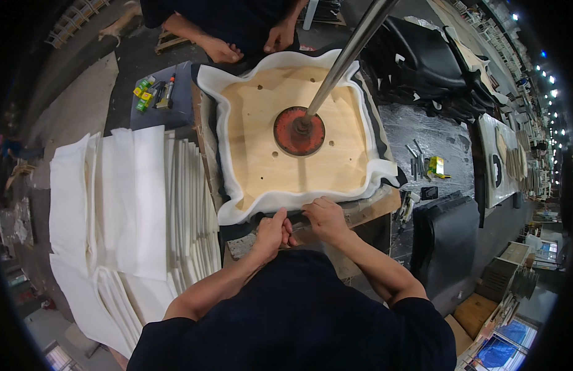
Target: The person staples fabric to the underside of a chair seat using a pneumatic staple gun while a coworker assists by holding the seat and applying pressure. They flip the seat to check the top surface, then continue stapling the edges.
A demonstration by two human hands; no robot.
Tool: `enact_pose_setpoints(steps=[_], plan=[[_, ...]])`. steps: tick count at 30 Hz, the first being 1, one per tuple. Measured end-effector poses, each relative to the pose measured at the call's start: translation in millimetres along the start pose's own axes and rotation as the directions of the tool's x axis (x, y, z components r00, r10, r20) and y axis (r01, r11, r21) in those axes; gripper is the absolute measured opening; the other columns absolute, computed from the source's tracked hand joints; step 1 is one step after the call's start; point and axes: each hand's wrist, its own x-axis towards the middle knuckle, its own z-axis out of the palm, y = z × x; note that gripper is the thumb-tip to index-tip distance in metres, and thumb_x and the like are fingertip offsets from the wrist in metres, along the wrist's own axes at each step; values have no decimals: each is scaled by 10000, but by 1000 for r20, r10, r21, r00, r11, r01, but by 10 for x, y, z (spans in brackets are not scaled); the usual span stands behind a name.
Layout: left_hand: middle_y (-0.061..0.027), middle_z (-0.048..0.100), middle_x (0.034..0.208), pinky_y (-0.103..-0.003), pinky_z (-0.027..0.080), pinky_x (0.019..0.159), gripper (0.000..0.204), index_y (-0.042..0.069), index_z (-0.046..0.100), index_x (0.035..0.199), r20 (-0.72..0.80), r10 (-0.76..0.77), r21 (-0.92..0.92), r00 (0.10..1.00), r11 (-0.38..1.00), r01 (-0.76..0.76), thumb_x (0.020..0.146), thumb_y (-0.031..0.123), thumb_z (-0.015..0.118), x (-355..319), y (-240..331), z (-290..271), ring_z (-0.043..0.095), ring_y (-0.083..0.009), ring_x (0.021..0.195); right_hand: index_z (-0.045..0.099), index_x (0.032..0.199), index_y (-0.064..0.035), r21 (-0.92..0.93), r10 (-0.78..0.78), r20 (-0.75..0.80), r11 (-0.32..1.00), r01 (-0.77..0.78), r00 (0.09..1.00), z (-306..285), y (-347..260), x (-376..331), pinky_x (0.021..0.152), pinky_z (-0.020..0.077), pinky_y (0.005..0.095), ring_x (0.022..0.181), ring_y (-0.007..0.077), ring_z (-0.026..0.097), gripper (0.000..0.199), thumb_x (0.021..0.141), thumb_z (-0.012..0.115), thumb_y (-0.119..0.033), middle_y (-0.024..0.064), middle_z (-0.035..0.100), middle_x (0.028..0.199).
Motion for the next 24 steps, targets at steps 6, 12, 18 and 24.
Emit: enact_pose_setpoints(steps=[6, 12, 18, 24], plan=[[-84, 570, 561, -417, 598, 594, 595, 3, 668, 810, 30, -86, -42, 996, 995, 88, 1160, 461, 518, -10, 108, 41, 685, -287, 552, 771, 1090, -114, -301, -33, -32, 954, 22, 999, -539, 465, -258, 917, 584, 410, 1030, 305, 741, 219, 871, 765, -110, 73, 771, 1033], [-124, 703, 788, -470, 634, 683, 559, -20, 691, 1111, 102, -338, -170, 936, 921, 351, 1144, 517, 539, -3, 146, 240, 749, -316, 724, 774, 1091, -129, -228, -79, 26, 970, 83, 997, -712, 759, -255, 929, 593, 416, 1014, 286, 737, 228, 869, 738, -90, 52, 774, 1049], [-114, 740, 852, -428, 655, 723, 588, -8, 693, 1230, 189, -450, -232, 873, 843, 485, 1159, 536, 481, 285, 51, 1069, 768, -268, 767, 768, 1050, -118, -70, -135, 28, 988, 137, 990, -659, 867, -183, 827, 576, 430, 935, 310, 700, 195, 859, 749, -77, 75, 725, 972], [-81, 663, 701, -425, 634, 638, 601, -42, 698, 1134, -110, -328, -270, 938, 919, 289, 1154, 518, 482, 416, -25, 1420, 716, -265, 633, 754, 1012, -92, 24, -160, 48, 987, 159, 986, -677, 988, -99, 774, 557, 449, 868, 329, 670, 145, 868, 771, -84, 85, 677, 887]])
